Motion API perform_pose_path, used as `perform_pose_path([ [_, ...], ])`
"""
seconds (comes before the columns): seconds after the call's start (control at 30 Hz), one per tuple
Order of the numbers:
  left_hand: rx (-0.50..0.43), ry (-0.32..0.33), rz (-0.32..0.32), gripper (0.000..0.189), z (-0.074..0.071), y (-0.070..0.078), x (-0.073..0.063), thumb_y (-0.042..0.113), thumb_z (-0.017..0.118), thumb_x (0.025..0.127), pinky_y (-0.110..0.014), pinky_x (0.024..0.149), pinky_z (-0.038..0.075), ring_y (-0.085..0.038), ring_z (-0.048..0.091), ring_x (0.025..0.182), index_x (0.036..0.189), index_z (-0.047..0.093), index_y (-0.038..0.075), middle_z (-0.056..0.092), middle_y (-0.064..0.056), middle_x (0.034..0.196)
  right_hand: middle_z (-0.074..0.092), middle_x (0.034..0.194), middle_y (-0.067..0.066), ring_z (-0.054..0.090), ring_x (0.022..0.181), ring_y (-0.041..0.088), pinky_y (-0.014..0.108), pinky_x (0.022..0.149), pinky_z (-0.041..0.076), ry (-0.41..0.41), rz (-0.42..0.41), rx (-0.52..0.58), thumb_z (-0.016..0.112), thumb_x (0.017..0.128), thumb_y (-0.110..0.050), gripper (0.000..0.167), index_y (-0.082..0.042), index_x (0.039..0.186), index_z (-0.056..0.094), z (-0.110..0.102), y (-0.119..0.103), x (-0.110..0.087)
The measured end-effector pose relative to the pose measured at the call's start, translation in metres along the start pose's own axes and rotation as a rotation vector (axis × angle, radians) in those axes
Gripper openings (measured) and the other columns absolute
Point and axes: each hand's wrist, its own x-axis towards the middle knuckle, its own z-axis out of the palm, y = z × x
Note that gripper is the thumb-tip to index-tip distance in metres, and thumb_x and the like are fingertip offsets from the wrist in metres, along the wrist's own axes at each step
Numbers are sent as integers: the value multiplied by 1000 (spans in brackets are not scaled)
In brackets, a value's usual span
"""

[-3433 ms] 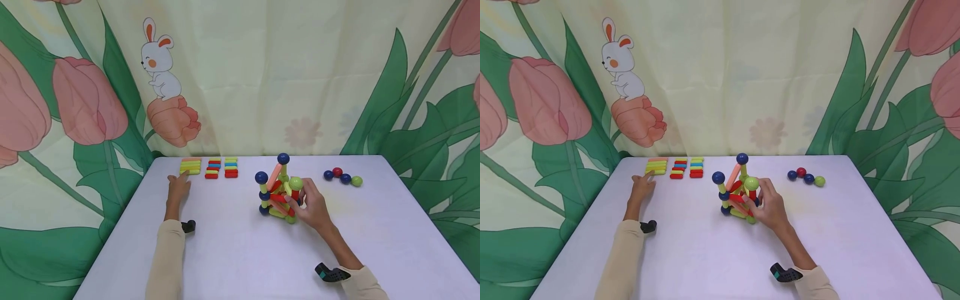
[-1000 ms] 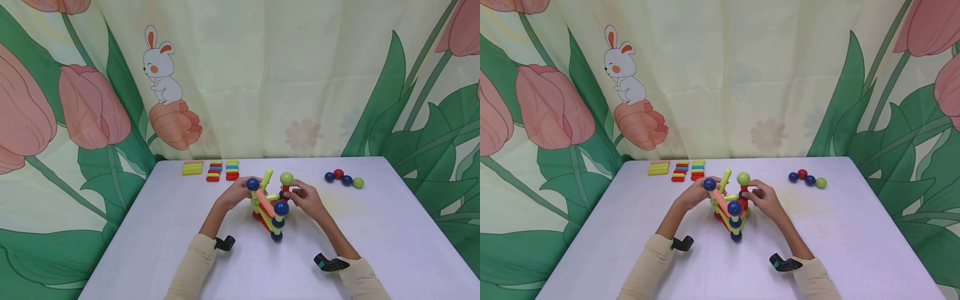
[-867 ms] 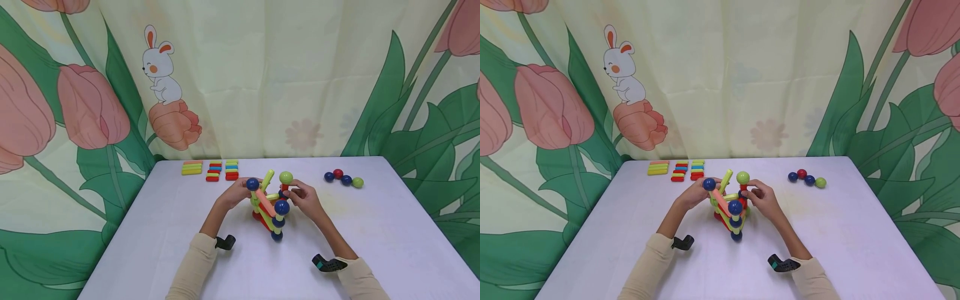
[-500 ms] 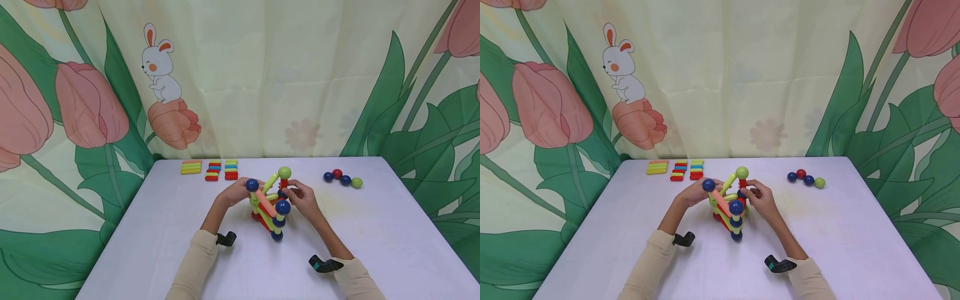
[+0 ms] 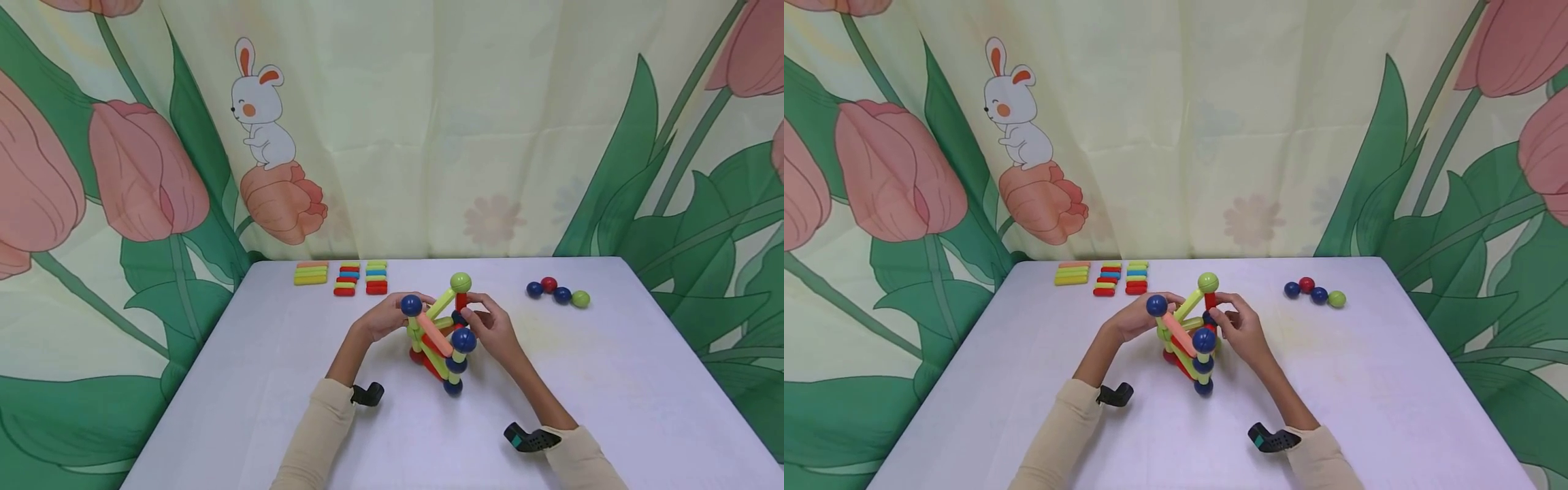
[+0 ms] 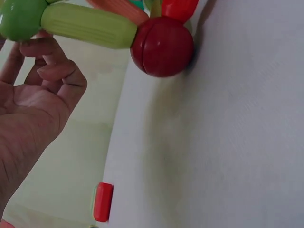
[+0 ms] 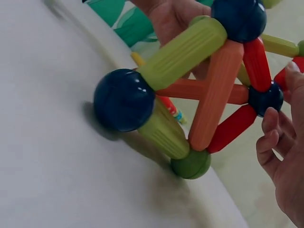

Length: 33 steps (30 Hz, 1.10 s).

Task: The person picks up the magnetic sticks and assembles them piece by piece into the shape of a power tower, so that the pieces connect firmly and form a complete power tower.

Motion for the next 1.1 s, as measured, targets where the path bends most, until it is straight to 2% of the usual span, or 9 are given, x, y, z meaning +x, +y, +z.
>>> perform_pose_path([
  [0.13, -17, 68, 1, 32, -9, -7, -3, 20, 58, 98, -33, 88, 51, -20, 59, 101, 128, 61, 8, 66, -3, 109, 54, 124, 17, 62, 70, 17, 21, 60, 53, 48, -86, -3, 51, 102, -13, 34, -4, 135, 49, 2, -16, -9],
  [0.27, -31, 224, 15, 37, -26, -14, -10, 28, 61, 97, -29, 80, 49, -23, 54, 90, 127, 60, 7, 63, -1, 100, 51, 122, 21, 51, 57, 16, 23, 55, 49, 105, -166, -39, 48, 101, -5, 36, 3, 136, 47, 2, -42, -21],
  [0.43, -147, 581, 37, 40, -56, -19, -19, 27, 62, 97, -22, 69, 47, -16, 52, 76, 124, 57, -1, 59, -4, 90, 42, 130, 25, 44, 58, 9, 17, 54, 43, 100, -332, -19, 50, 102, -30, 56, 9, 141, 37, 2, -40, -29],
  [0.57, -149, 894, 40, 35, -83, -28, -26, 26, 61, 97, -22, 67, 47, -17, 54, 76, 120, 60, 0, 59, -11, 91, 34, 139, 31, 39, 55, 16, 25, 50, 40, 65, -442, -14, 57, 94, -50, 86, 12, 145, 27, 5, -28, -31],
  [0.67, -56, 1105, 4, 26, -102, -37, -32, 25, 61, 97, -20, 67, 46, -18, 55, 81, 113, 64, 4, 61, -9, 91, 29, 146, 29, 39, 54, 18, 31, 48, 39, 35, -448, -40, 69, 87, -47, 96, 7, 150, 21, 7, -15, -33],
  [0.8, 108, 1299, -25, 17, -121, -49, -41, 16, 60, 94, -23, 68, 44, -20, 55, 84, 103, 67, 3, 61, -9, 91, 23, 153, 19, 54, 67, 15, 21, 53, 45, -6, -373, -82, 85, 73, -20, 109, -7, 156, 15, 12, -7, -39],
  [0.93, 277, 1311, -48, 22, -135, -53, -52, 3, 56, 91, -34, 82, 45, -30, 52, 96, 110, 64, -5, 53, -22, 108, 20, 156, 16, 62, 107, 29, 12, 85, 49, -27, -321, -110, 87, 67, -5, 118, -13, 157, 12, 19, -6, -43],
  [1.0, 393, 1250, -116, 31, -143, -51, -58, 0, 52, 91, -43, 92, 42, -38, 48, 107, 120, 60, -5, 43, -29, 122, 21, 156, 16, 56, 120, 35, 15, 96, 46, -34, -310, -113, 86, 69, -6, 116, -14, 157, 12, 22, -6, -43],
  [1.1, 565, 1101, -258, 43, -153, -44, -64, 3, 47, 94, -53, 103, 37, -48, 35, 124, 137, 49, 2, 22, -34, 140, 24, 155, 14, 57, 118, 32, 15, 97, 46, -37, -297, -114, 84, 72, -7, 112, -16, 157, 12, 25, -6, -42],
])
